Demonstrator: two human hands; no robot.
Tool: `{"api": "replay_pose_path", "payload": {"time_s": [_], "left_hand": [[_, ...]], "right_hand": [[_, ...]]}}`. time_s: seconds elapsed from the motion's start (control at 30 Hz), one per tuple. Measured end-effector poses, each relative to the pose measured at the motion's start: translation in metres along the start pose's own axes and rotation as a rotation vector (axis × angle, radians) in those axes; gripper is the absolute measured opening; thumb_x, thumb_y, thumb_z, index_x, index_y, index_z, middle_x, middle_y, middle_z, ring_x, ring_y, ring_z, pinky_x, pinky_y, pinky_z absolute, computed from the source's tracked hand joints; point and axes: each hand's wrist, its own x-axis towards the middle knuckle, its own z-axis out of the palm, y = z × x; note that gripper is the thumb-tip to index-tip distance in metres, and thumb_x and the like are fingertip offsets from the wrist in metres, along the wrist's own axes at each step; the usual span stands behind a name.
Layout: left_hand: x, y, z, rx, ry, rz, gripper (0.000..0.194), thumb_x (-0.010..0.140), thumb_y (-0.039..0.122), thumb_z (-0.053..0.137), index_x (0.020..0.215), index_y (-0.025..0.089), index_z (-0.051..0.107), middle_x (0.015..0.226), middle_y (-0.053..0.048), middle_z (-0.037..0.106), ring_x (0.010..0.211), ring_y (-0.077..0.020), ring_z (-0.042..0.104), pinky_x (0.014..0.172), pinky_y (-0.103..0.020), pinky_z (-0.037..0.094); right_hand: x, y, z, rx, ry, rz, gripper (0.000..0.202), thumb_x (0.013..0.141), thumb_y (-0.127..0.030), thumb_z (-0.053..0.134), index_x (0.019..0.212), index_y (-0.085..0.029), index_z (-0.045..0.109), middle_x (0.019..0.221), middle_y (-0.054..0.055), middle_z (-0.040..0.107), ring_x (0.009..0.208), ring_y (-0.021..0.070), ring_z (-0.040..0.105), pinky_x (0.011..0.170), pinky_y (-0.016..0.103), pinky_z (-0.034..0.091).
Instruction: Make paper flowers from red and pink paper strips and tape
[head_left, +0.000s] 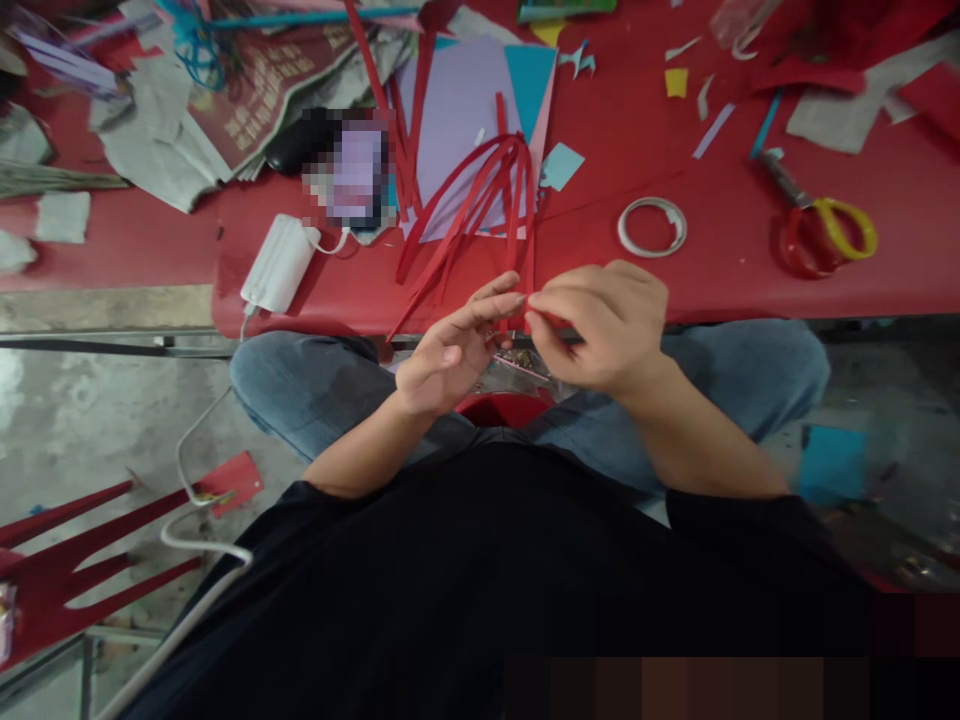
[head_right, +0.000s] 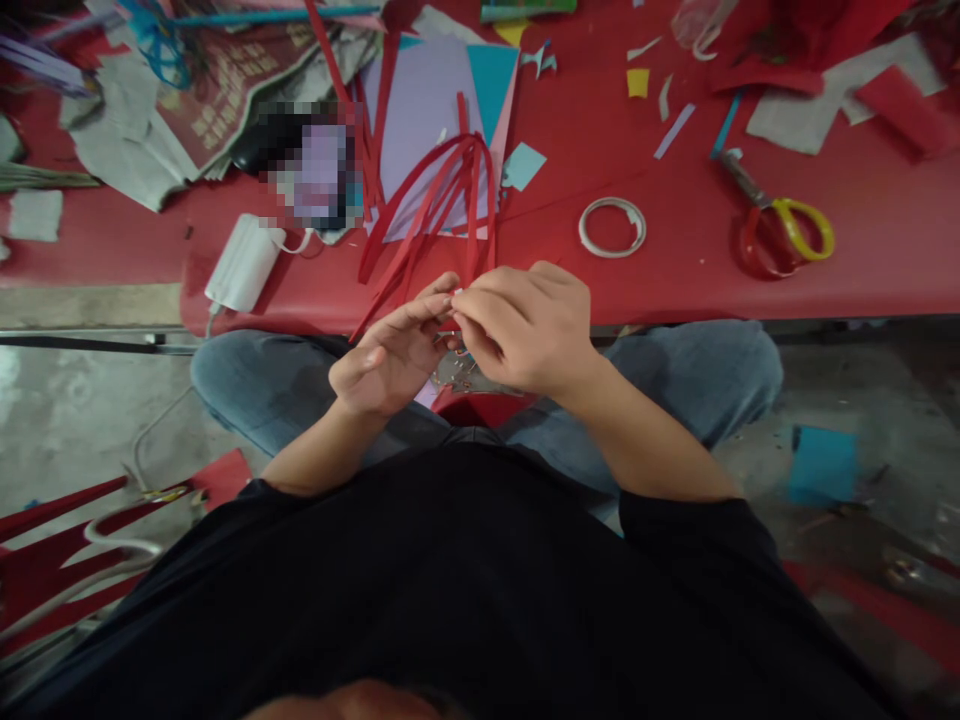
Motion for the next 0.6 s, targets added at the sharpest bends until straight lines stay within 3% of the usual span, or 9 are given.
{"api": "replay_pose_path", "payload": {"time_s": [0.07, 0.27, 0.43, 0.6], "left_hand": [[-0.0002, 0.0002, 0.0006, -0.016, 0.009, -0.005, 0.076, 0.084, 0.073, 0.079, 0.145, 0.028, 0.08, 0.183, -0.007, 0.049, 0.165, -0.0429, 0.051, 0.115, -0.048, 0.062], [0.0002, 0.0008, 0.0008, -0.023, 0.027, -0.035, 0.077, 0.083, 0.069, 0.081, 0.147, 0.026, 0.079, 0.185, -0.008, 0.047, 0.166, -0.0427, 0.051, 0.114, -0.046, 0.064], [0.0009, 0.0024, 0.0001, -0.013, 0.022, -0.048, 0.074, 0.083, 0.065, 0.083, 0.145, 0.026, 0.08, 0.185, -0.009, 0.047, 0.164, -0.0407, 0.054, 0.114, -0.044, 0.063], [0.0012, 0.0045, 0.0031, -0.005, 0.009, -0.084, 0.078, 0.082, 0.067, 0.084, 0.147, 0.026, 0.079, 0.186, -0.009, 0.047, 0.164, -0.0414, 0.054, 0.111, -0.045, 0.064]], "right_hand": [[-0.0037, 0.0031, 0.0026, -0.122, -0.011, -0.088, 0.015, 0.107, -0.03, 0.068, 0.121, -0.03, 0.075, 0.107, 0.001, 0.086, 0.085, 0.0208, 0.077, 0.072, 0.042, 0.048], [-0.0054, 0.0088, 0.0051, -0.223, -0.081, -0.091, 0.023, 0.107, -0.021, 0.063, 0.125, -0.029, 0.075, 0.106, 0.002, 0.085, 0.085, 0.0205, 0.076, 0.071, 0.042, 0.042], [-0.0017, 0.0085, 0.0056, -0.297, -0.121, -0.091, 0.014, 0.107, -0.019, 0.061, 0.103, -0.026, 0.072, 0.093, 0.001, 0.081, 0.077, 0.0183, 0.069, 0.07, 0.042, 0.039], [-0.003, 0.0091, 0.009, -0.343, -0.114, -0.066, 0.019, 0.107, -0.024, 0.06, 0.089, -0.025, 0.066, 0.085, 0.002, 0.076, 0.072, 0.0185, 0.062, 0.068, 0.042, 0.034]]}}
